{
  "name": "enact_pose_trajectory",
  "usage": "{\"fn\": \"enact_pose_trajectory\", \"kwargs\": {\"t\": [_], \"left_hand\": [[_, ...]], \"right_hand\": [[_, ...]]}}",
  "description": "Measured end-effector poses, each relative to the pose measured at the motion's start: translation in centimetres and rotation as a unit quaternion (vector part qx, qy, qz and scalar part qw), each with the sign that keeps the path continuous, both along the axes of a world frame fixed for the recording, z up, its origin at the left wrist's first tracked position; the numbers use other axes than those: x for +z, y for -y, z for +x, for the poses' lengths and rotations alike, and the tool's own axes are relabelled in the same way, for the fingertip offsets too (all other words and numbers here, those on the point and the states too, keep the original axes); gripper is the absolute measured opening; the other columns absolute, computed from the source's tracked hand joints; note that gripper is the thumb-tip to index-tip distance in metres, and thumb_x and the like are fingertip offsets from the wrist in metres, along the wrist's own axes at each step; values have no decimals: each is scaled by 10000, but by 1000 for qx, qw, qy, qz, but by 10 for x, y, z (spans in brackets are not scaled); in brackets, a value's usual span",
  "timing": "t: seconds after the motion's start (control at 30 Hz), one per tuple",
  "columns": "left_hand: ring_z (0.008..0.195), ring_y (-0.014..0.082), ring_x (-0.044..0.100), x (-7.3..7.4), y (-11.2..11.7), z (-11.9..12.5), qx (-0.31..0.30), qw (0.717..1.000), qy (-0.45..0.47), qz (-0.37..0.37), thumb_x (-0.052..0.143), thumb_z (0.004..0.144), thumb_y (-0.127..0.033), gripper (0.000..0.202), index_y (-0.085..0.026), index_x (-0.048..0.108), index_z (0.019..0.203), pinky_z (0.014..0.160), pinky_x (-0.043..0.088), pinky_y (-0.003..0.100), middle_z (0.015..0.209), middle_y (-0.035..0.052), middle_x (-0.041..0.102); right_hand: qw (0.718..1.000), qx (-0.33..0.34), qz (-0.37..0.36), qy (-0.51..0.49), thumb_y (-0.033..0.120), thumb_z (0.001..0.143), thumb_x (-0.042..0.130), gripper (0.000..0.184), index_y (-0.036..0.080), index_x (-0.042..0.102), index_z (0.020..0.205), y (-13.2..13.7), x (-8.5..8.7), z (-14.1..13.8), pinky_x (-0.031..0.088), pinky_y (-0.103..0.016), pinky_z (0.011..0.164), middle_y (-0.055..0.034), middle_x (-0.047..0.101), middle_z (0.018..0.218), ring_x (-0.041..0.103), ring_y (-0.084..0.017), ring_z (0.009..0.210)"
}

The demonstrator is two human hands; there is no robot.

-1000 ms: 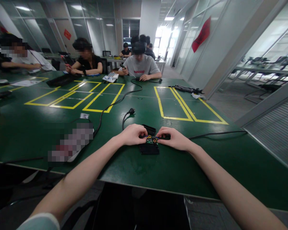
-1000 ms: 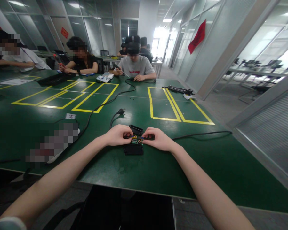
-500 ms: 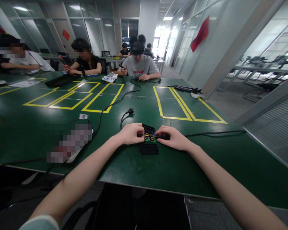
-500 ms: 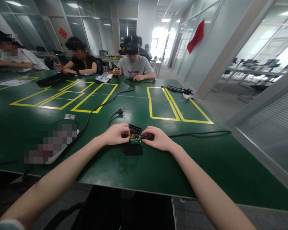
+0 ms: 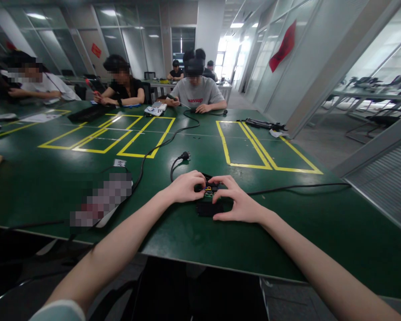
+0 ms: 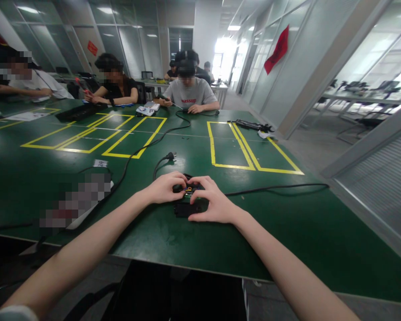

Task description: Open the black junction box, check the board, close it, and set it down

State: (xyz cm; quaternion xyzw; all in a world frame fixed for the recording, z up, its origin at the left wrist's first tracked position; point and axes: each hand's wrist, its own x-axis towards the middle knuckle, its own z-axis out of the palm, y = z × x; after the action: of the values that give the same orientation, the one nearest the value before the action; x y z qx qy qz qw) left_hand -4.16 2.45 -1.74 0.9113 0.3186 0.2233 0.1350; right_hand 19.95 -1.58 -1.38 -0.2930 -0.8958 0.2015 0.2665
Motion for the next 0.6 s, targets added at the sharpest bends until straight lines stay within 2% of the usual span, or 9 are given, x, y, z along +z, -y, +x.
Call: {"fn": "enact_pose_trajectory", "kwargs": {"t": [0.37,0.47,0.53,0.6], "left_hand": [[1045,200,699,-7,-5,1,0,999,40,-17,675,869,-181,44,-177,707,839,947,542,319,1131,83,755],[1056,198,715,-9,-6,2,-4,998,62,-27,661,888,-169,61,-172,717,865,970,550,326,1137,87,766],[1073,203,725,-9,-7,2,-3,997,74,-34,651,899,-168,78,-168,725,874,984,552,332,1150,93,772],[1109,215,724,-9,-7,2,-3,996,81,-37,646,903,-169,91,-161,733,878,1004,549,339,1171,110,770]], "right_hand": [[1000,-14,-4,-5,392,737,878,288,215,662,670,-6,-3,4,427,-555,1063,-100,603,1289,504,-322,1231],[999,-22,-16,-21,427,745,868,279,225,679,712,-10,-4,6,422,-549,1073,-97,612,1268,508,-320,1232],[997,-46,-21,-50,453,804,812,265,230,676,763,-14,-5,11,434,-529,1064,-100,616,1244,532,-307,1210],[994,-81,-22,-69,450,859,745,240,231,655,821,-20,-5,19,481,-478,992,-99,633,1153,581,-276,1102]]}}
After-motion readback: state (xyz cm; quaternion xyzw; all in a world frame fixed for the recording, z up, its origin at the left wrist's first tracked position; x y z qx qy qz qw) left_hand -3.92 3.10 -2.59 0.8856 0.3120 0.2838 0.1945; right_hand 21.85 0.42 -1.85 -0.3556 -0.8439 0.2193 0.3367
